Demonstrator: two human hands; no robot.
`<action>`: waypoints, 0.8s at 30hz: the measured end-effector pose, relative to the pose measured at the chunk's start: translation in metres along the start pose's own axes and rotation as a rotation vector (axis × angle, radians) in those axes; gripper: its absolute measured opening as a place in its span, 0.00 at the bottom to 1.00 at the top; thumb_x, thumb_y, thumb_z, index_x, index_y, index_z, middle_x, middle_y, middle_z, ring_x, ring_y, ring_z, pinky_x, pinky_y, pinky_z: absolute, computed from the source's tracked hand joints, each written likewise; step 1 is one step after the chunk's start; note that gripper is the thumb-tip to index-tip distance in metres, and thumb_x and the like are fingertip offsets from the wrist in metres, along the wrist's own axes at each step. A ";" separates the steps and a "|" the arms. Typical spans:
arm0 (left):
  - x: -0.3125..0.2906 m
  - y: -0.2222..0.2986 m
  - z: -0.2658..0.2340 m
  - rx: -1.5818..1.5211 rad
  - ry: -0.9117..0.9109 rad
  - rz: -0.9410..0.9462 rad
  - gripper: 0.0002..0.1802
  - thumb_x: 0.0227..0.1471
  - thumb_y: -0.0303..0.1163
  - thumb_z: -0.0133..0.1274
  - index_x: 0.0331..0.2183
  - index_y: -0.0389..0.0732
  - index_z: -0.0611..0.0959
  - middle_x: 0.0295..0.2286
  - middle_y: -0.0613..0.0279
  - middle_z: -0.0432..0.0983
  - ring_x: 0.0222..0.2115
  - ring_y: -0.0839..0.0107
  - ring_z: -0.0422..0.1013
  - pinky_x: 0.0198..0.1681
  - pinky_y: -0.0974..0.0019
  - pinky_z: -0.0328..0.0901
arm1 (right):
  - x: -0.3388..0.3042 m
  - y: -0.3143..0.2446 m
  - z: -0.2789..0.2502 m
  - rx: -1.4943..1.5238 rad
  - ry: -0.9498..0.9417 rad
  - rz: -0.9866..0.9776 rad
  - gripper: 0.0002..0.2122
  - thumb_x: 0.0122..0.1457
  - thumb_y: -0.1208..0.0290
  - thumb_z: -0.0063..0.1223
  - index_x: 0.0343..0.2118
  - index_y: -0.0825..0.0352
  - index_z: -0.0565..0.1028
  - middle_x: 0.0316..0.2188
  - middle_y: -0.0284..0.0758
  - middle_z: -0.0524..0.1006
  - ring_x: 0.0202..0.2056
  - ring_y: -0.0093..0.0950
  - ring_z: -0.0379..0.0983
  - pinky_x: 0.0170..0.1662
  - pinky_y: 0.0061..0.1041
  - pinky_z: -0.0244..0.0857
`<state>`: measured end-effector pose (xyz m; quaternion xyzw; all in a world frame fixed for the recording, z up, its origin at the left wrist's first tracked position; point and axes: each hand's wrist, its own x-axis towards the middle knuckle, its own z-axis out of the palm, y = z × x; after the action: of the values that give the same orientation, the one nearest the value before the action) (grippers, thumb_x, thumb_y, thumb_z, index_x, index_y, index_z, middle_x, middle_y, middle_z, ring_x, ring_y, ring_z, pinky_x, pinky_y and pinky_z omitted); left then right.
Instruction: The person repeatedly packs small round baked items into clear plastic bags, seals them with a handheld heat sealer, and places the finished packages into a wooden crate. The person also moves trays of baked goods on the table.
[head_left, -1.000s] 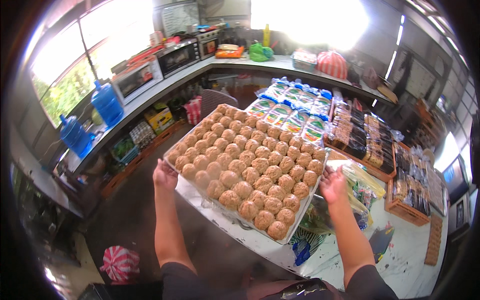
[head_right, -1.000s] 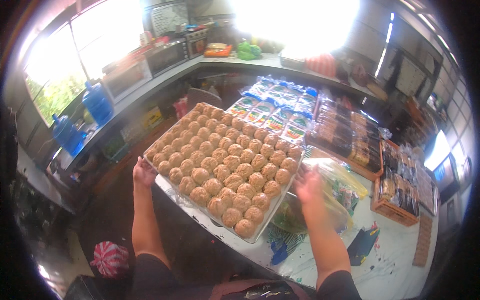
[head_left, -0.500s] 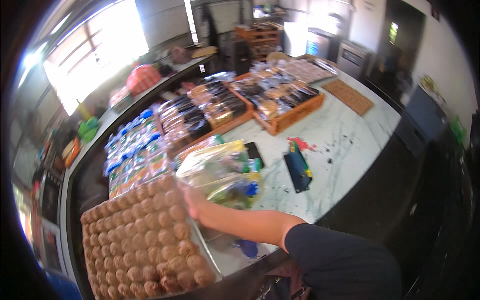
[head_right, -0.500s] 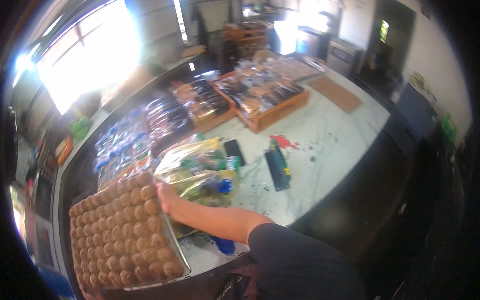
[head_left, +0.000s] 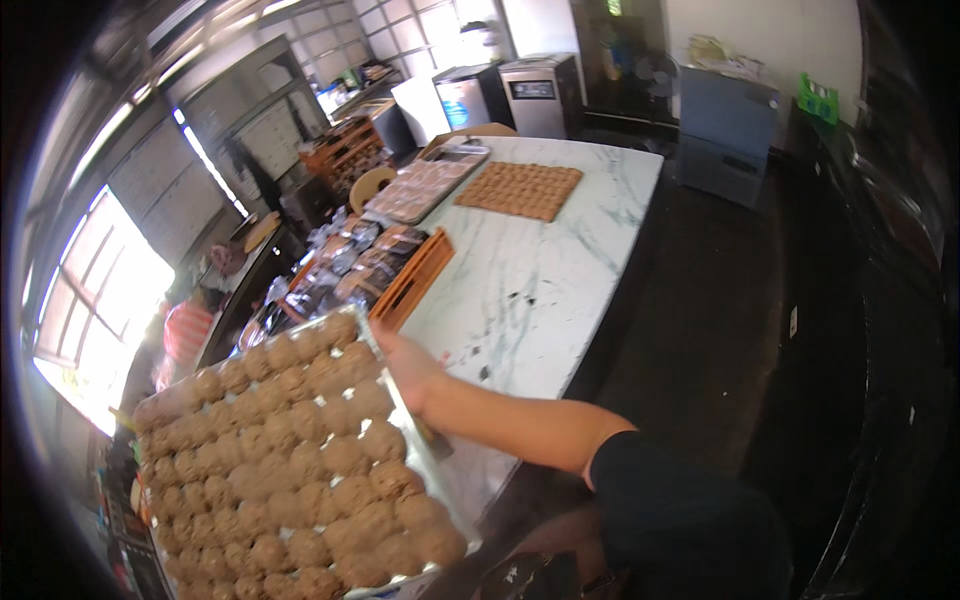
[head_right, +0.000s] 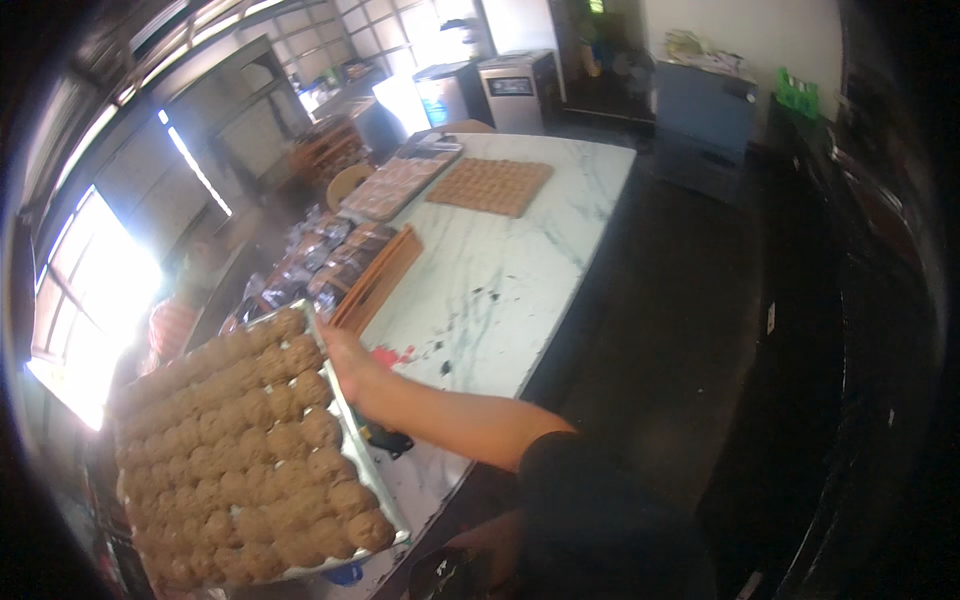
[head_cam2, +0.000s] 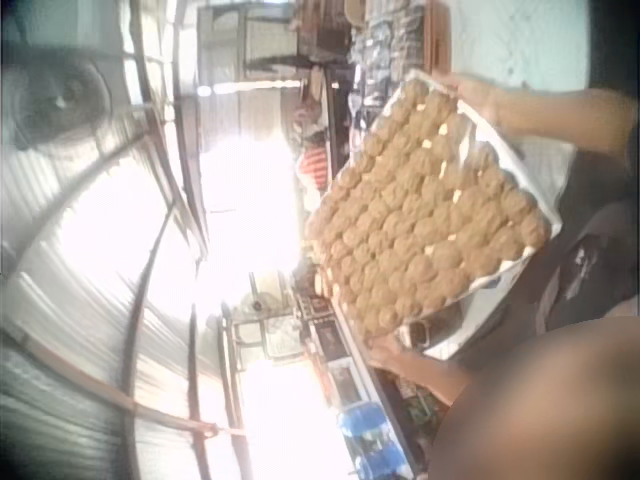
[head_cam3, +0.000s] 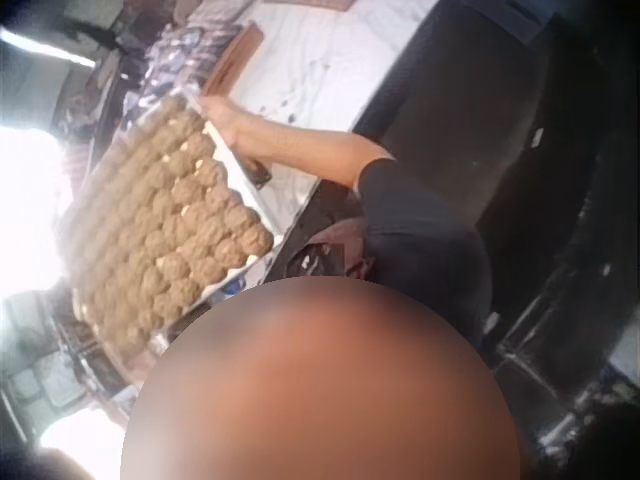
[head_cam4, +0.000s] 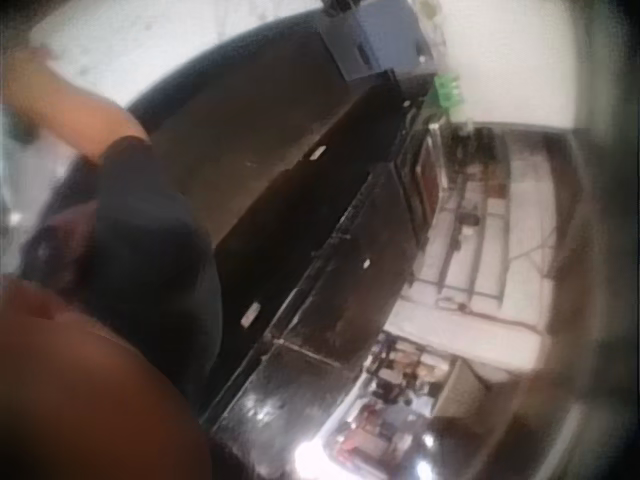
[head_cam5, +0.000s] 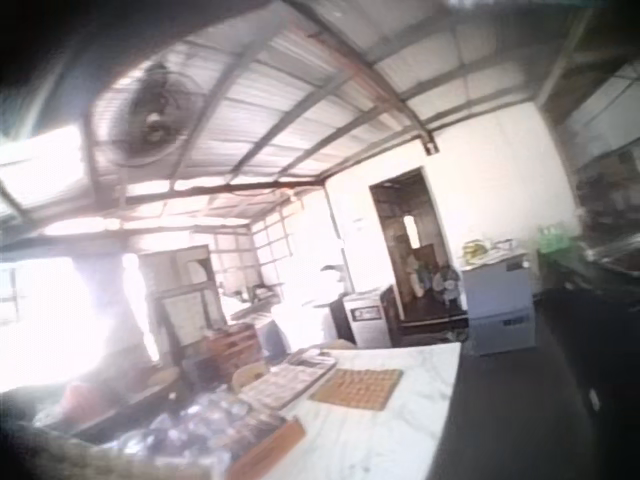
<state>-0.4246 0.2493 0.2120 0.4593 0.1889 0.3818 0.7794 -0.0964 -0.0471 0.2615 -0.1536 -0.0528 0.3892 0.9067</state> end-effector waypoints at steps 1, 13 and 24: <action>0.000 -0.009 0.020 -0.013 -0.050 -0.006 0.24 0.62 0.37 0.35 0.54 0.32 0.69 0.52 0.45 0.68 0.52 0.54 0.67 0.57 0.54 0.62 | -0.015 -0.040 -0.021 0.059 0.001 -0.019 0.25 0.66 0.49 0.38 0.52 0.68 0.69 0.46 0.40 0.75 0.48 0.35 0.72 0.52 0.40 0.67; -0.032 -0.291 0.326 -0.364 -0.100 -0.686 0.19 0.63 0.36 0.35 0.45 0.30 0.72 0.42 0.46 0.76 0.43 0.57 0.74 0.49 0.54 0.69 | -0.241 -0.416 -0.301 -0.186 0.510 -0.447 0.33 0.60 0.39 0.41 0.54 0.67 0.68 0.53 0.43 0.71 0.54 0.40 0.67 0.59 0.45 0.59; -0.063 -0.533 0.505 0.022 -0.358 -1.049 0.18 0.65 0.38 0.34 0.46 0.34 0.69 0.44 0.47 0.73 0.41 0.54 0.74 0.47 0.49 0.70 | -0.314 -0.624 -0.422 -0.592 0.908 -0.543 0.40 0.56 0.33 0.42 0.55 0.70 0.68 0.53 0.40 0.72 0.56 0.37 0.65 0.60 0.37 0.56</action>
<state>0.0854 -0.2406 0.0055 0.3695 0.2609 -0.1436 0.8802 0.2081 -0.7793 0.0683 -0.5311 0.1961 0.0083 0.8243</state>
